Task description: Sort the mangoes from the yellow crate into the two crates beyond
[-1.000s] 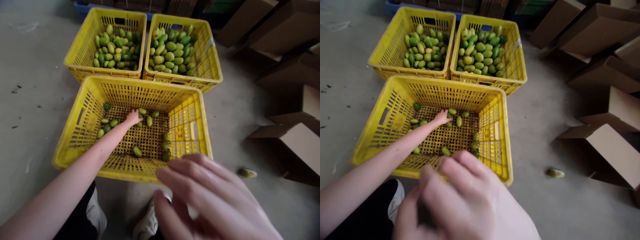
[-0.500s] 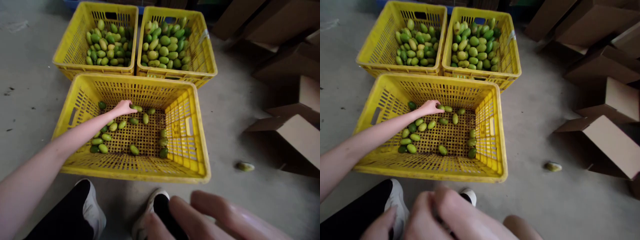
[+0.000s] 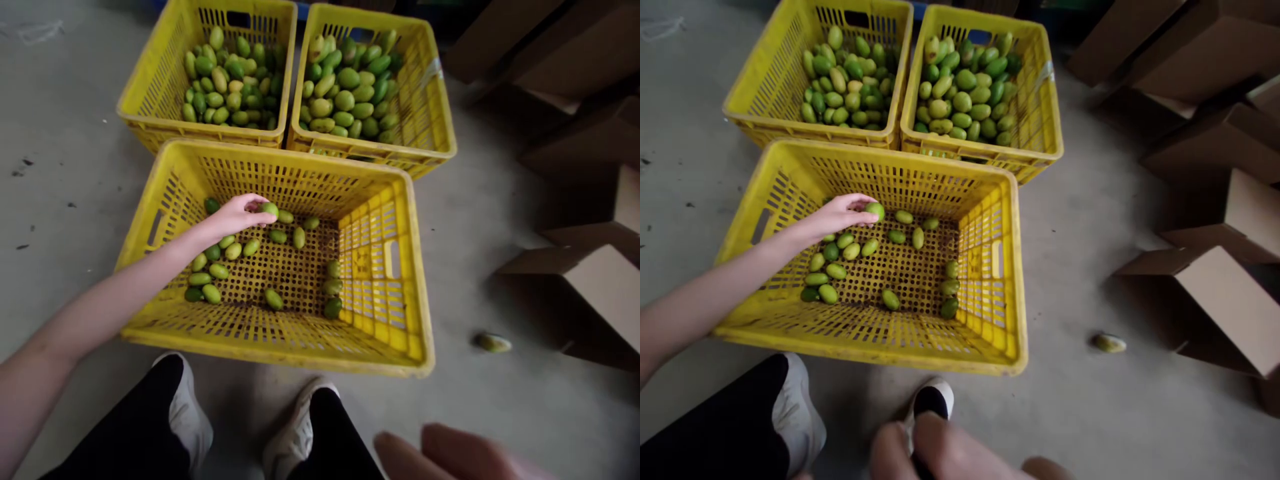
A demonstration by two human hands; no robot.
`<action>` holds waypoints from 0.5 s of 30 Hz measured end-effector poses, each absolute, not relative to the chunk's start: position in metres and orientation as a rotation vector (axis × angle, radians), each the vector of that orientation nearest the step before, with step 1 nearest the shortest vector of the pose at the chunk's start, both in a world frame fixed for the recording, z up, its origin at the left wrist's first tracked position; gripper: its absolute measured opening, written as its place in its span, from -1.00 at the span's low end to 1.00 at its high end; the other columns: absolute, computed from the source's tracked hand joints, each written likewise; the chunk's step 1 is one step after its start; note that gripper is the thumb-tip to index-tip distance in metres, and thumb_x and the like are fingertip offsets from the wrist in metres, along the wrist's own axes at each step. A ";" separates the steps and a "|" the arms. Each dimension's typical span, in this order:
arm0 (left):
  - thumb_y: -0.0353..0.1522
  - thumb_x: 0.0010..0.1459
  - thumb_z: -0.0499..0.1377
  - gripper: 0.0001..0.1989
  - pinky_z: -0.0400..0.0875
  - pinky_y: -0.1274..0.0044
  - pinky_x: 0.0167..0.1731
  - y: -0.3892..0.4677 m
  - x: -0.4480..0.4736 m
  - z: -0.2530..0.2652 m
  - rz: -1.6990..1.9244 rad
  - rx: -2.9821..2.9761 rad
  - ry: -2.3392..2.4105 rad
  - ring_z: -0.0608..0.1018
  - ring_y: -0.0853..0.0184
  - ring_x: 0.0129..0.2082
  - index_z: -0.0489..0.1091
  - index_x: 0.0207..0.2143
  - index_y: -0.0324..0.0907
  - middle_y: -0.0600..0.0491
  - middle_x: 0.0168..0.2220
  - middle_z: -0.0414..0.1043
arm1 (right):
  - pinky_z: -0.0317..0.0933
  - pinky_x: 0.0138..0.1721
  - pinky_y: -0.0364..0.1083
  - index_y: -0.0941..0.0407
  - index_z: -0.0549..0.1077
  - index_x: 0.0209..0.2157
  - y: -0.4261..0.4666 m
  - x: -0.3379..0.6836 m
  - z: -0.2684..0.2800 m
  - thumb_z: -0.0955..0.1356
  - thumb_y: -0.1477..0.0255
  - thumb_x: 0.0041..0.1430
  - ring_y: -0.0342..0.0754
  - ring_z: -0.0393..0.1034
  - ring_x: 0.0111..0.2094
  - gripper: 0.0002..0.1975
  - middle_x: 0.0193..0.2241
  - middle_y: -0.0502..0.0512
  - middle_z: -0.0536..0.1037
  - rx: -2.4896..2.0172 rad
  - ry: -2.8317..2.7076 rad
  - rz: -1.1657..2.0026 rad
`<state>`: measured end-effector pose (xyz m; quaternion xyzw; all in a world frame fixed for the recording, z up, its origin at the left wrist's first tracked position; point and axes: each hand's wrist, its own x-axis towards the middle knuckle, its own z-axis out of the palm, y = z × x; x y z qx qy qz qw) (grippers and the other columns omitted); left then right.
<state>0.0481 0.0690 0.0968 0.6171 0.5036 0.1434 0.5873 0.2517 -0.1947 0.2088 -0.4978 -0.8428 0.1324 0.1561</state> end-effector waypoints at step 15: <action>-0.54 -0.14 0.31 -0.42 0.43 0.40 0.00 0.088 0.029 0.103 0.716 0.941 0.849 0.57 0.34 -0.12 0.34 0.00 -0.13 0.03 -0.07 0.48 | 0.22 -0.06 0.07 0.26 0.35 0.12 0.025 0.172 -0.008 0.17 0.59 0.30 0.19 0.28 0.07 -0.62 0.10 0.43 0.39 -1.464 -3.070 0.553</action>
